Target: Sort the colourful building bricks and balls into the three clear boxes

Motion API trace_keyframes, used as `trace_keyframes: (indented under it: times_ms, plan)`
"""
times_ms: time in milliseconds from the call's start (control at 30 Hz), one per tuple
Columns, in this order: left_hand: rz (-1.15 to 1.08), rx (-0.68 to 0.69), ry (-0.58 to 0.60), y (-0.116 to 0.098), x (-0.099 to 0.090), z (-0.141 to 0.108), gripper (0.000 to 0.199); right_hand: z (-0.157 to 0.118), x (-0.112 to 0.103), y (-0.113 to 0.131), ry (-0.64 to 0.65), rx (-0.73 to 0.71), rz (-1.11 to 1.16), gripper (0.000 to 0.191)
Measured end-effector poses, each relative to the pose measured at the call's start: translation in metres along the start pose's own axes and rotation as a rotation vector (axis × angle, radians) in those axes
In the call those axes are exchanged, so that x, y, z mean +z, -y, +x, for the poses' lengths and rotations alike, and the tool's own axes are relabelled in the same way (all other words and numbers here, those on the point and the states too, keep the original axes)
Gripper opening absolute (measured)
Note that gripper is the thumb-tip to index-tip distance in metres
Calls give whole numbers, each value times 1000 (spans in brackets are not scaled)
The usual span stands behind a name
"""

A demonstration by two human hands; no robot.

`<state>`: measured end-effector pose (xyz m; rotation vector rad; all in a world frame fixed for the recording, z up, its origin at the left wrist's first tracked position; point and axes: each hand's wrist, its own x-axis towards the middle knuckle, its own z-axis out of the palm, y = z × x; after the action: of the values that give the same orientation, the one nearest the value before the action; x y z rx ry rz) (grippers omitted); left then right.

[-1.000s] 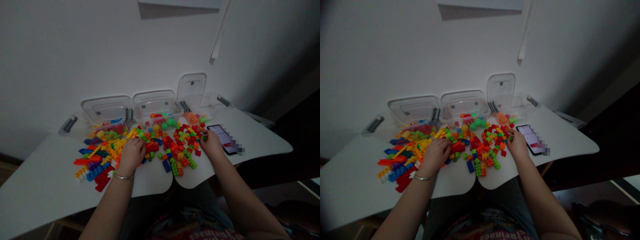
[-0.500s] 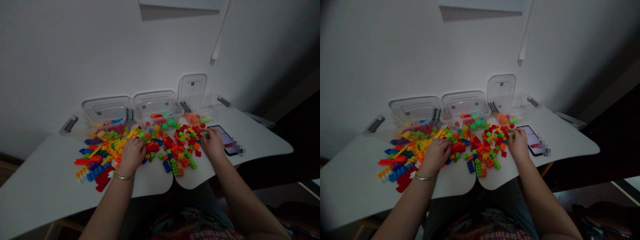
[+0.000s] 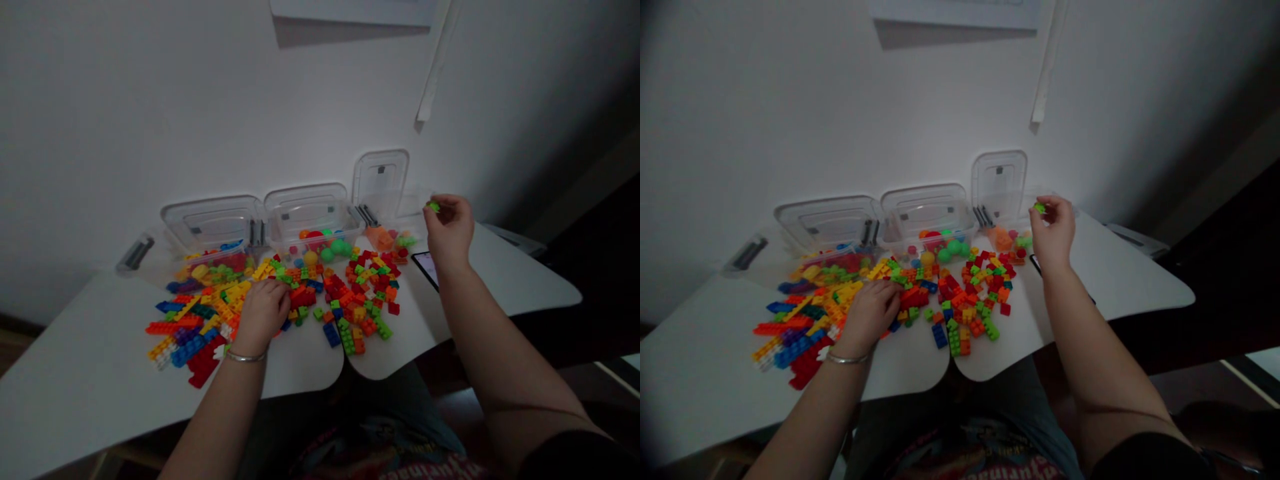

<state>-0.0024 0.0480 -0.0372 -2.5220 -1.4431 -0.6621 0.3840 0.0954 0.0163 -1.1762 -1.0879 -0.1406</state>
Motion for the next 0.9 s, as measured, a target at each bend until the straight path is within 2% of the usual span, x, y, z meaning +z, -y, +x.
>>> trace_keyframes:
  times_ms: [133,300,533,900]
  plan:
    - [3,14,-5,0,0,0,26,23,22,-12,30,-34,-46,19]
    - [3,20,-18,2,1,-1,25,20,38,-27,111,12,-206,14]
    - [0,11,-7,0,-1,-1,25,12,37,-36,134,-47,-356,14]
    - [1,3,18,0,-1,0,25,15,37,-35,223,11,-363,16]
